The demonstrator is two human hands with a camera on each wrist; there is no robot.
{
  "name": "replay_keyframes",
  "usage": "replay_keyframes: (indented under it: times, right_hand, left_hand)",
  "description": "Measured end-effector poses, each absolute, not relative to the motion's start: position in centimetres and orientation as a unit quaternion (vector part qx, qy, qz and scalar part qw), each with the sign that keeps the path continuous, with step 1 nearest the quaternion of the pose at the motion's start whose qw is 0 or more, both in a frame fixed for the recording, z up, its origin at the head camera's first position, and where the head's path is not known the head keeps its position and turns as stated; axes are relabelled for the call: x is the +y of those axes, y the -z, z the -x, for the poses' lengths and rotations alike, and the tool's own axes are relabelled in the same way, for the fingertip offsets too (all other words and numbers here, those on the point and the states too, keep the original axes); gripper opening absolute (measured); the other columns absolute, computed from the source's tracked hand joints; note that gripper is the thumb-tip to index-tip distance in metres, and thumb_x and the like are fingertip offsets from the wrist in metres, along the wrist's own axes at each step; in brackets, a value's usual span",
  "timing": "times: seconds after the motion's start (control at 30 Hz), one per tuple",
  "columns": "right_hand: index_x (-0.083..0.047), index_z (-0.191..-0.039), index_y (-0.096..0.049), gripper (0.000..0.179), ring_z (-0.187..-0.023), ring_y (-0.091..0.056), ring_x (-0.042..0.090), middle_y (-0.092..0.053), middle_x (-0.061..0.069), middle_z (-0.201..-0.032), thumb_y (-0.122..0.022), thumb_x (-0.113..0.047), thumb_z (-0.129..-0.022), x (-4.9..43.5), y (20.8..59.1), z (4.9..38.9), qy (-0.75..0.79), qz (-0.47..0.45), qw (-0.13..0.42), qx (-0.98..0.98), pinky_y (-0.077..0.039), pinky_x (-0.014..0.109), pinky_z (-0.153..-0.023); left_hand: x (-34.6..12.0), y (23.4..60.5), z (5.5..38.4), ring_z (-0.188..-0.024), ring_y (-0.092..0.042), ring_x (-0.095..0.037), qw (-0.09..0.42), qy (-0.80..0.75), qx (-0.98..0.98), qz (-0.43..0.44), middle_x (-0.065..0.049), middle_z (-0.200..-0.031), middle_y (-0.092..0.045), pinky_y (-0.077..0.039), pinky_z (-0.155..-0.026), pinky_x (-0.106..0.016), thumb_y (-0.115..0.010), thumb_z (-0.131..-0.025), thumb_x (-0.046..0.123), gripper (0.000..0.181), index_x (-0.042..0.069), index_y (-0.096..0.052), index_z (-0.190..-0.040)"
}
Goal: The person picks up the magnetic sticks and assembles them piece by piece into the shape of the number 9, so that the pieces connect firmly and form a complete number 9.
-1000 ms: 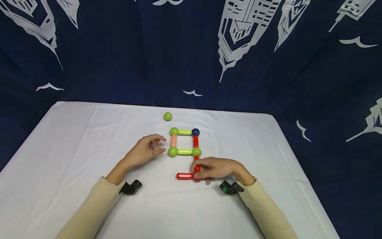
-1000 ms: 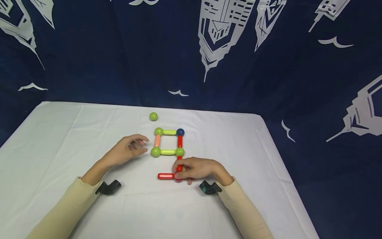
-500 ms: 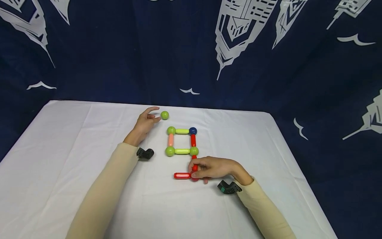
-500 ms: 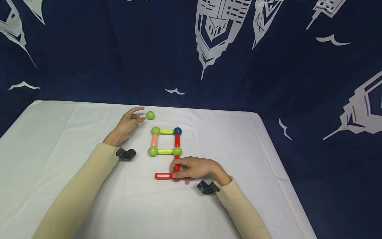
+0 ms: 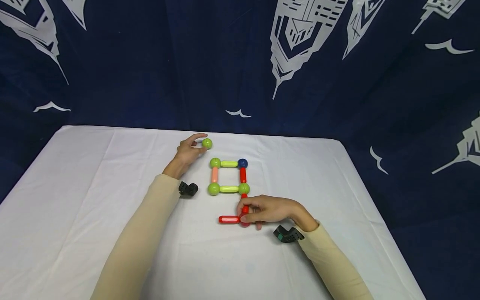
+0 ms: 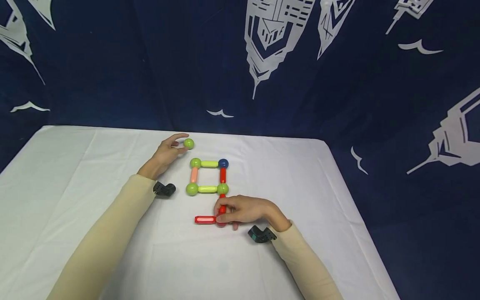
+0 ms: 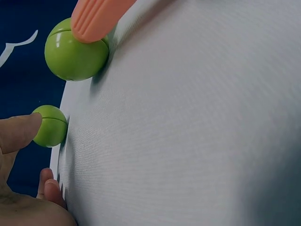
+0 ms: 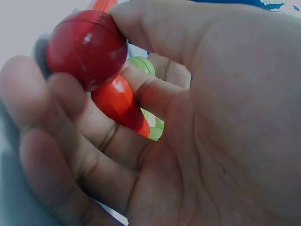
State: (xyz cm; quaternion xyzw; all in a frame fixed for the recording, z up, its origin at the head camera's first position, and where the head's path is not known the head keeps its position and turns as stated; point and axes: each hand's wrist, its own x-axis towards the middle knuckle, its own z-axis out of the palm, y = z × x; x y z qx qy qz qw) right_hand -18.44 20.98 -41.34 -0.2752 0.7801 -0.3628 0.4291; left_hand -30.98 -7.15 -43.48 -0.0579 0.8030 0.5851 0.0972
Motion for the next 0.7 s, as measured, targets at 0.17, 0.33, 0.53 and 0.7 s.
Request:
replay_keyframes:
  times: [0.17,0.33,0.53,0.7]
  right_hand:
    - [-0.024,-0.109,-0.061,0.009,-0.064,-0.063,0.018,-0.067,0.002,-0.091,-0.062,-0.025,-0.100,21.1,41.4,18.4,0.366,0.277,0.427,0.779,-0.047,0.023,-0.069]
    - [-0.023,-0.109,-0.062,0.009,-0.065,-0.063,0.018,-0.067,0.003,-0.091,-0.062,-0.026,-0.100,21.1,41.6,18.4,0.372,0.276,0.427,0.777,-0.048,0.024,-0.068]
    - [-0.022,-0.109,-0.061,0.009,-0.064,-0.063,0.019,-0.066,0.004,-0.091,-0.062,-0.025,-0.101,21.1,41.8,18.3,0.375,0.281,0.427,0.773,-0.048,0.024,-0.068]
    - [-0.022,-0.109,-0.062,0.009,-0.064,-0.063,0.019,-0.066,0.003,-0.091,-0.062,-0.025,-0.100,21.2,41.7,18.4,0.373,0.286,0.421,0.775,-0.048,0.023,-0.068]
  left_hand:
    - [-7.0,43.4,31.1,-0.135,-0.024,-0.034,0.099,-0.581,0.805,0.064,-0.016,-0.145,-0.035,-0.030,-0.107,-0.047,-0.065,-0.094,0.012,0.052,0.029,-0.055,-0.142]
    - [-6.7,43.4,31.0,-0.132,-0.026,-0.035,0.091,-0.563,0.818,0.068,-0.016,-0.145,-0.037,-0.031,-0.103,-0.045,-0.066,-0.094,0.013,0.050,0.028,-0.056,-0.141]
    - [-6.1,43.6,30.8,-0.127,-0.029,-0.034,0.071,-0.536,0.838,0.072,-0.018,-0.140,-0.040,-0.031,-0.101,-0.046,-0.071,-0.092,0.019,0.043,0.023,-0.060,-0.134]
    - [-6.0,43.6,30.6,-0.128,-0.031,-0.035,0.053,-0.522,0.849,0.062,-0.018,-0.140,-0.043,-0.032,-0.101,-0.047,-0.069,-0.094,0.021,0.038,0.018,-0.058,-0.131]
